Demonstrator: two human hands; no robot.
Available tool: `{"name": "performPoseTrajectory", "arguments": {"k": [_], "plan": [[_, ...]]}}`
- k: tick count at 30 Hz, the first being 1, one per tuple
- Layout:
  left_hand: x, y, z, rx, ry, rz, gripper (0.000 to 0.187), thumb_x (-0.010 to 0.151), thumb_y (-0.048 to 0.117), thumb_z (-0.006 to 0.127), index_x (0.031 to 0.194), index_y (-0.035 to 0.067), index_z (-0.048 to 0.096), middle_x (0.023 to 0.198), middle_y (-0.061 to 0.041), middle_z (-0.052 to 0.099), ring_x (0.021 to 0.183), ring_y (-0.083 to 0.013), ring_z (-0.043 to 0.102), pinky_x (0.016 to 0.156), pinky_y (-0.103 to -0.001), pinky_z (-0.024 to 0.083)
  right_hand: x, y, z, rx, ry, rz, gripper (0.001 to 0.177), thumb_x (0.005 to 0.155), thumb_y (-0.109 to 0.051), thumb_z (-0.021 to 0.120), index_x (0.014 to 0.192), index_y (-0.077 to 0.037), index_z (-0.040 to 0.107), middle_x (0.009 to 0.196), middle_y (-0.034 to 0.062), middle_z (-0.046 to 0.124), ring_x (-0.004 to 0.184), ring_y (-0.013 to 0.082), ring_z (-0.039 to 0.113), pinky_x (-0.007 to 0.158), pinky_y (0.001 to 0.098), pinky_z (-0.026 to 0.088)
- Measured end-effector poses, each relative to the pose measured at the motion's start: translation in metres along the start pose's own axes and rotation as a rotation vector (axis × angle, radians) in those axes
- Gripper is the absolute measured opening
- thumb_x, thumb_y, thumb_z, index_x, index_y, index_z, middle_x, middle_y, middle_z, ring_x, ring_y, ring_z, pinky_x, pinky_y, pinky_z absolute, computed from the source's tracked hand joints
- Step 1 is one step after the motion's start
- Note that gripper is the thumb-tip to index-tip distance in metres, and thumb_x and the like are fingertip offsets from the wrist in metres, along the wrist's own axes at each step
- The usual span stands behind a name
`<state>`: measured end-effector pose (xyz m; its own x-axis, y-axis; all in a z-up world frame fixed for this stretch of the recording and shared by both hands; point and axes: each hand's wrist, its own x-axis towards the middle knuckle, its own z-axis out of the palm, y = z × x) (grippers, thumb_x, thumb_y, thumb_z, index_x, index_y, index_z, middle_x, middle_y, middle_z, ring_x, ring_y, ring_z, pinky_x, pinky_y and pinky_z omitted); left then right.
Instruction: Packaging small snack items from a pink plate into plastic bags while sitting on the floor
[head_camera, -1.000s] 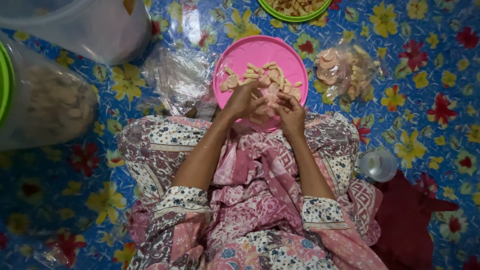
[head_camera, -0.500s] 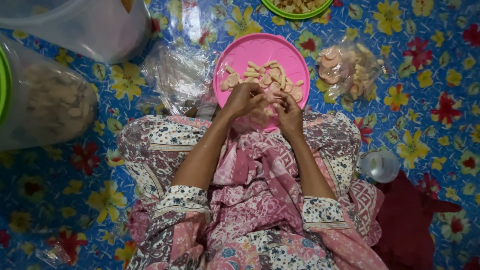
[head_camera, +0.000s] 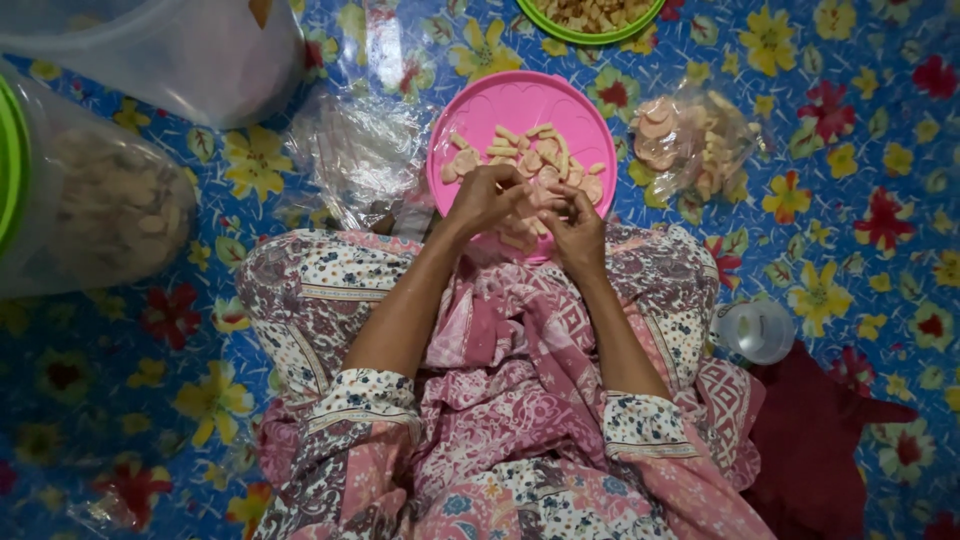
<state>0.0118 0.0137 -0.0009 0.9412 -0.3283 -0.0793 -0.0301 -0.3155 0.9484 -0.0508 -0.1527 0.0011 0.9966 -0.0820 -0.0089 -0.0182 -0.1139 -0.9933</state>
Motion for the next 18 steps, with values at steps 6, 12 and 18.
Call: {"name": "performPoseTrajectory", "arguments": {"k": [6, 12, 18], "plan": [[-0.005, 0.013, -0.001, -0.017, -0.042, 0.033, 0.016, 0.075, 0.019, 0.073, 0.088, 0.010, 0.072, 0.071, -0.014, 0.067, 0.073, -0.0288, 0.067, 0.064, -0.036, 0.053, -0.004, -0.012, 0.000, -0.030, -0.053, -0.015, 0.036, 0.085, -0.003, 0.064, 0.118, -0.012, 0.054, 0.090, 0.0063, 0.068, 0.082, 0.0100, 0.061, 0.067, 0.0177, 0.047], [-0.001, 0.001, -0.001, -0.043, -0.037, 0.049, 0.011, 0.076, 0.018, 0.073, 0.086, 0.013, 0.072, 0.073, -0.013, 0.068, 0.073, -0.0300, 0.068, 0.065, -0.035, 0.054, -0.006, -0.005, 0.000, -0.140, 0.039, -0.046, 0.034, 0.081, -0.011, 0.072, 0.112, -0.014, 0.059, 0.096, 0.0034, 0.064, 0.084, 0.0098, 0.058, 0.065, 0.0161, 0.047], [-0.010, 0.018, -0.004, -0.075, -0.021, 0.036, 0.010, 0.077, 0.021, 0.073, 0.085, 0.016, 0.073, 0.073, -0.008, 0.069, 0.070, -0.0228, 0.068, 0.063, -0.033, 0.054, -0.005, 0.002, 0.002, -0.277, 0.070, -0.067, 0.030, 0.083, -0.025, 0.074, 0.108, -0.012, 0.064, 0.097, 0.0073, 0.057, 0.083, 0.0185, 0.060, 0.063, 0.0219, 0.050]]}}
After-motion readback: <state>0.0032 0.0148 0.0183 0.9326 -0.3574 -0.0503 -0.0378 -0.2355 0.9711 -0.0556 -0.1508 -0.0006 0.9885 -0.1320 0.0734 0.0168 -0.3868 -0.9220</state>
